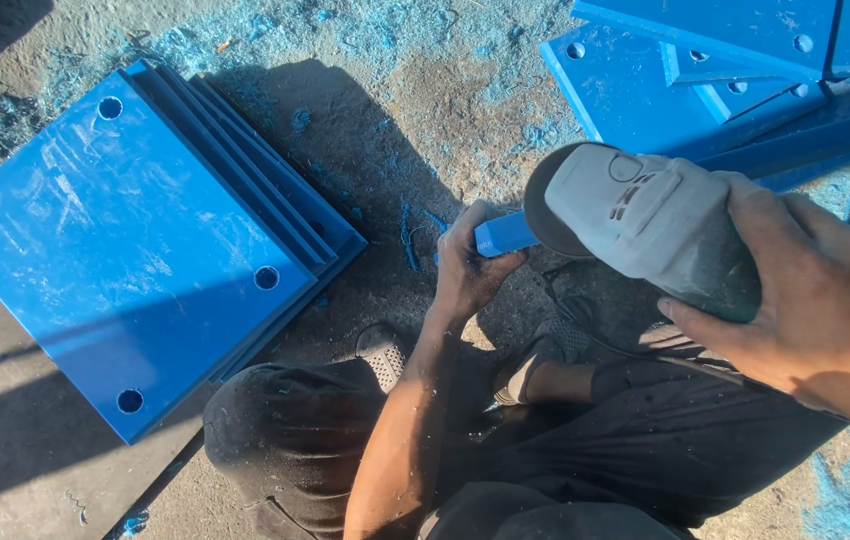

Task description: The recorder is using an angle grinder to smooth the edges of square blue plastic components.

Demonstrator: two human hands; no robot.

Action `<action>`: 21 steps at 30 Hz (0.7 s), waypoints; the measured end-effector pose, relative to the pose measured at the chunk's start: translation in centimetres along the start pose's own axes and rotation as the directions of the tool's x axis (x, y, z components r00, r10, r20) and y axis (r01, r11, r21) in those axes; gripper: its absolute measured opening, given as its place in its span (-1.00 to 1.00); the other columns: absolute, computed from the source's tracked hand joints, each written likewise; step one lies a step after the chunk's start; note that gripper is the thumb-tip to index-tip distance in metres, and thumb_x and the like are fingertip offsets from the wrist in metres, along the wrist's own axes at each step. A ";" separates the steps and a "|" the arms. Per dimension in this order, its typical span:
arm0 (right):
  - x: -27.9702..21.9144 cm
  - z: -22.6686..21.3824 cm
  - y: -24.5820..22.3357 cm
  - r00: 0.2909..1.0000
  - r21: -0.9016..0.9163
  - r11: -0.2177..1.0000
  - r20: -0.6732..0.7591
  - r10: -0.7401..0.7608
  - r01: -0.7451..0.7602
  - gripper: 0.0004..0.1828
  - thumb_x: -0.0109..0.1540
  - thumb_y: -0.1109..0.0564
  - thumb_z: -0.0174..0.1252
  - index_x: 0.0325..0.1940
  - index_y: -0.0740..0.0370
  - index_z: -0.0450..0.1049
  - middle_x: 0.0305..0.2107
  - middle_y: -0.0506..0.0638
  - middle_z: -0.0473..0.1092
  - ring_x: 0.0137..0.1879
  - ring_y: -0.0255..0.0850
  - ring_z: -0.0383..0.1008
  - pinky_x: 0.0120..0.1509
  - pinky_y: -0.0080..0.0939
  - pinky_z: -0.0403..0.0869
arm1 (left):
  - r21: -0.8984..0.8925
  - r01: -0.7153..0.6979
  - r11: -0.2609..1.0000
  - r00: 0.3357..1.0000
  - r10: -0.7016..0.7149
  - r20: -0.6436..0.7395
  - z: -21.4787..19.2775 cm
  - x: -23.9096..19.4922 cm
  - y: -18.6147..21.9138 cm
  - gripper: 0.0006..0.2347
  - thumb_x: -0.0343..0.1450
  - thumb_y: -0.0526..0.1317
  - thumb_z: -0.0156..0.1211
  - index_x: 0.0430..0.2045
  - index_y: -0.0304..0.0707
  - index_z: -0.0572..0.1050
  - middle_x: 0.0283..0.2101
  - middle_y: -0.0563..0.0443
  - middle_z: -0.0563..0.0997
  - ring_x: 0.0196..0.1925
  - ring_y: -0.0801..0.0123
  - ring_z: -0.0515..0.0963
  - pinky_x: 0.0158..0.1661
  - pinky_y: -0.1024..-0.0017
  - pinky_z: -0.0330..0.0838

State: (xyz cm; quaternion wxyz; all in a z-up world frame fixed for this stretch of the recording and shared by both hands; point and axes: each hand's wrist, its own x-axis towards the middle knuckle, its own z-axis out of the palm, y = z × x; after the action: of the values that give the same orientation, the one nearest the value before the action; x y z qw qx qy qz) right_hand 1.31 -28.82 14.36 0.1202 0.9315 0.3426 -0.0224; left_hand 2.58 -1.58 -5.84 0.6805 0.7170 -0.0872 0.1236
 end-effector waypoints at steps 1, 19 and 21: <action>0.7 -1.1 -1.1 1.000 0.002 1.000 -0.004 0.004 -0.004 0.17 -0.05 -0.27 0.42 0.40 0.55 0.21 -0.10 0.46 0.44 -0.23 0.15 0.63 -0.20 -0.06 0.65 | 0.003 -0.003 1.000 1.000 0.003 0.004 0.0 0.0 0.2 -0.55 0.38 0.18 0.41 -0.28 -0.23 0.44 -0.28 0.02 0.54 -0.24 0.32 0.62 -0.18 0.30 0.47; 0.8 -0.4 -1.0 0.878 0.116 0.911 0.337 0.339 -0.396 0.11 0.02 -0.24 0.43 0.49 0.31 0.15 0.09 0.27 0.40 -0.08 0.03 0.62 0.03 -0.07 0.68 | -0.201 -0.102 0.974 0.994 0.094 -0.046 -0.4 0.2 2.0 -0.51 0.21 -0.09 0.49 -0.10 -0.35 0.41 -0.19 0.03 0.59 -0.13 0.43 0.60 -0.09 0.39 0.48; -3.2 5.4 3.7 0.907 0.521 0.744 0.213 0.363 -0.419 -0.12 0.07 -0.04 0.30 0.40 0.37 0.24 0.07 0.32 0.40 0.03 0.11 0.56 0.06 0.05 0.64 | -0.051 0.005 0.999 1.000 -0.005 0.007 -0.1 -0.1 0.2 -0.67 0.30 -0.09 0.48 -0.31 -0.27 0.44 -0.28 0.05 0.57 -0.25 0.43 0.59 -0.20 0.40 0.48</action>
State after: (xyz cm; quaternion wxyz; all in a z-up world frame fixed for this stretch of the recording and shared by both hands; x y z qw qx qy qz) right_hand 1.45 -34.82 10.29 -0.1370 0.9742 0.1118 -0.1405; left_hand 2.40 -1.47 -5.72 0.6986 0.7000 -0.0909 0.1170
